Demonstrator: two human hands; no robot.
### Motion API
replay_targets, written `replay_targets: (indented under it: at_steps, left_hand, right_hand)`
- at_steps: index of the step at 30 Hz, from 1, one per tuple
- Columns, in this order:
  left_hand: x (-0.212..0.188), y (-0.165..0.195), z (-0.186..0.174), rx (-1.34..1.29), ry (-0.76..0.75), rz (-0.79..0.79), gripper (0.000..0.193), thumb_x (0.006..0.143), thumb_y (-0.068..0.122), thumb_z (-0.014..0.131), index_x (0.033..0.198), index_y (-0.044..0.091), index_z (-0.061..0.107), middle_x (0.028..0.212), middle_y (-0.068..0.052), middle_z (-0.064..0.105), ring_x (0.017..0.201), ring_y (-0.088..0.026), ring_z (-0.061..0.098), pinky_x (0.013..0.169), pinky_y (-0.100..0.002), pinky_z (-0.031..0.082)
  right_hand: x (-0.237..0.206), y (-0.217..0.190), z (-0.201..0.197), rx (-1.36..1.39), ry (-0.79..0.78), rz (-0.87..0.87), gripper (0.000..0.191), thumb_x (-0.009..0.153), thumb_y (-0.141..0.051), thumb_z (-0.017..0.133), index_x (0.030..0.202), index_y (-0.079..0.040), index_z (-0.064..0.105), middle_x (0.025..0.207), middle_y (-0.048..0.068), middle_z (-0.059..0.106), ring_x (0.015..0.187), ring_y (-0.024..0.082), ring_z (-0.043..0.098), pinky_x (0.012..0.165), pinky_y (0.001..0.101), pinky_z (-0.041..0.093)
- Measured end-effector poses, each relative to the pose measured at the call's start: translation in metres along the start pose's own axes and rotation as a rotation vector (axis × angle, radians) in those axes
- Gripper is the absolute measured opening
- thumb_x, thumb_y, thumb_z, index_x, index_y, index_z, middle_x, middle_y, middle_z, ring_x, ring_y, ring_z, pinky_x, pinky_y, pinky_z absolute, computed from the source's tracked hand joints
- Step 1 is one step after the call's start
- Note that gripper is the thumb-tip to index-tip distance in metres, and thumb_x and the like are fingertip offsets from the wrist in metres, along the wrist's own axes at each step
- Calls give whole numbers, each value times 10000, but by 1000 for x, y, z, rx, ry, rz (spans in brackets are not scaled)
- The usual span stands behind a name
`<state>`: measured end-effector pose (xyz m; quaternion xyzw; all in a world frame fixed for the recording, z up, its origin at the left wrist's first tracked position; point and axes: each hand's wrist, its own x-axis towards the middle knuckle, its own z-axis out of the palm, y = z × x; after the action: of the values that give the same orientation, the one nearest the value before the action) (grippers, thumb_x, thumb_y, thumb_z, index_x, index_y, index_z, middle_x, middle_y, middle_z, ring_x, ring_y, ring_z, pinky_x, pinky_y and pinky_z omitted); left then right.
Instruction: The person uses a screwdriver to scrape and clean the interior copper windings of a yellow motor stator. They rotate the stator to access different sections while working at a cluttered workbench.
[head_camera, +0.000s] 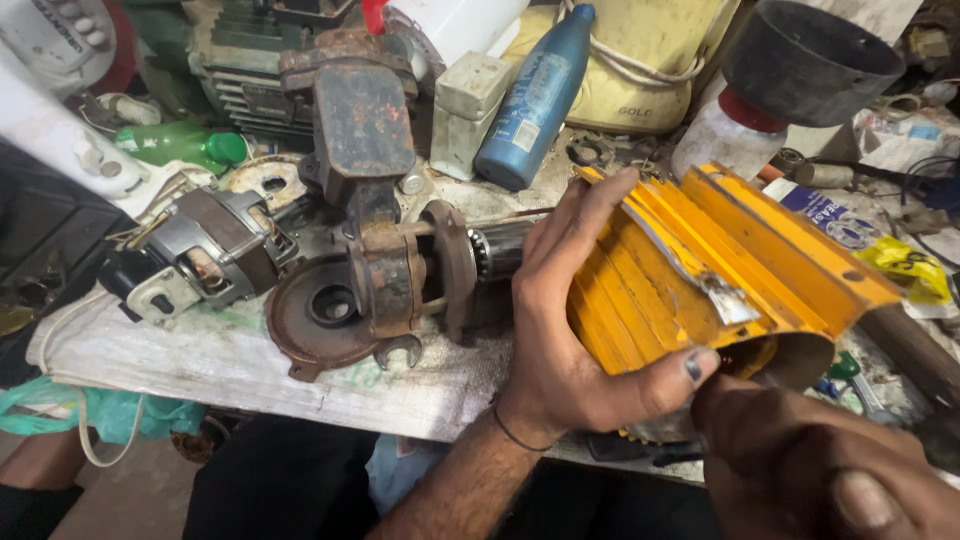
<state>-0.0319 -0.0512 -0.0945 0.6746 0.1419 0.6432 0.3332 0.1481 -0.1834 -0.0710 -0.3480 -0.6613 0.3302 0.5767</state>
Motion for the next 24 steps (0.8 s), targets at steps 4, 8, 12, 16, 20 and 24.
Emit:
replay_targets:
  at_steps: [4, 8, 12, 16, 20, 24]
  left_hand:
    - [-1, 0, 0, 38, 2, 30, 885, 843, 501, 676, 1494, -48, 435, 1324, -184, 574, 1238, -242, 601, 1150, -381, 453]
    - [-3, 4, -2, 110, 10, 69, 864, 841, 465, 706, 1491, -31, 428, 1376, -176, 561, 1284, -238, 584, 1185, -365, 430]
    - [3, 4, -3, 42, 10, 31, 894, 805, 444, 715, 1504, -49, 455, 1327, -166, 593, 1224, -241, 604, 1134, -366, 453]
    - [5, 7, -5, 4, 11, -9, 892, 830, 451, 737, 1506, -64, 468, 1300, -168, 598, 1195, -249, 612, 1103, -367, 471]
    - [8, 9, -4, -33, 6, 2, 880, 845, 436, 735, 1507, -73, 458, 1337, -179, 600, 1222, -254, 605, 1125, -370, 462]
    - [9, 9, -6, 3, 6, 16, 888, 838, 425, 728, 1508, -81, 441, 1419, -203, 583, 1268, -266, 571, 1159, -379, 429]
  right_hand:
    - [-2, 1, -1, -109, 1, -49, 494, 1083, -328, 444, 668, -63, 400, 680, 133, 511, 687, 257, 447, 768, 487, 486]
    - [-3, 9, 3, 103, 64, -72, 504, 1083, -303, 469, 653, -46, 413, 683, 126, 469, 660, 235, 402, 736, 481, 419]
    - [-7, 16, 11, 316, 149, -77, 526, 1111, -271, 496, 655, -17, 429, 705, 119, 409, 672, 228, 341, 738, 490, 358]
    - [-13, 15, 22, 172, 179, -114, 500, 1089, -293, 490, 665, -38, 420, 692, 125, 434, 706, 251, 364, 774, 516, 373]
    - [-12, 12, 29, 48, 294, -105, 471, 1075, -283, 476, 675, -45, 401, 665, 136, 436, 656, 251, 343, 748, 532, 390]
    - [1, 7, 18, -119, 55, -239, 460, 1077, -262, 437, 671, -49, 399, 678, 157, 535, 661, 284, 508, 698, 508, 473]
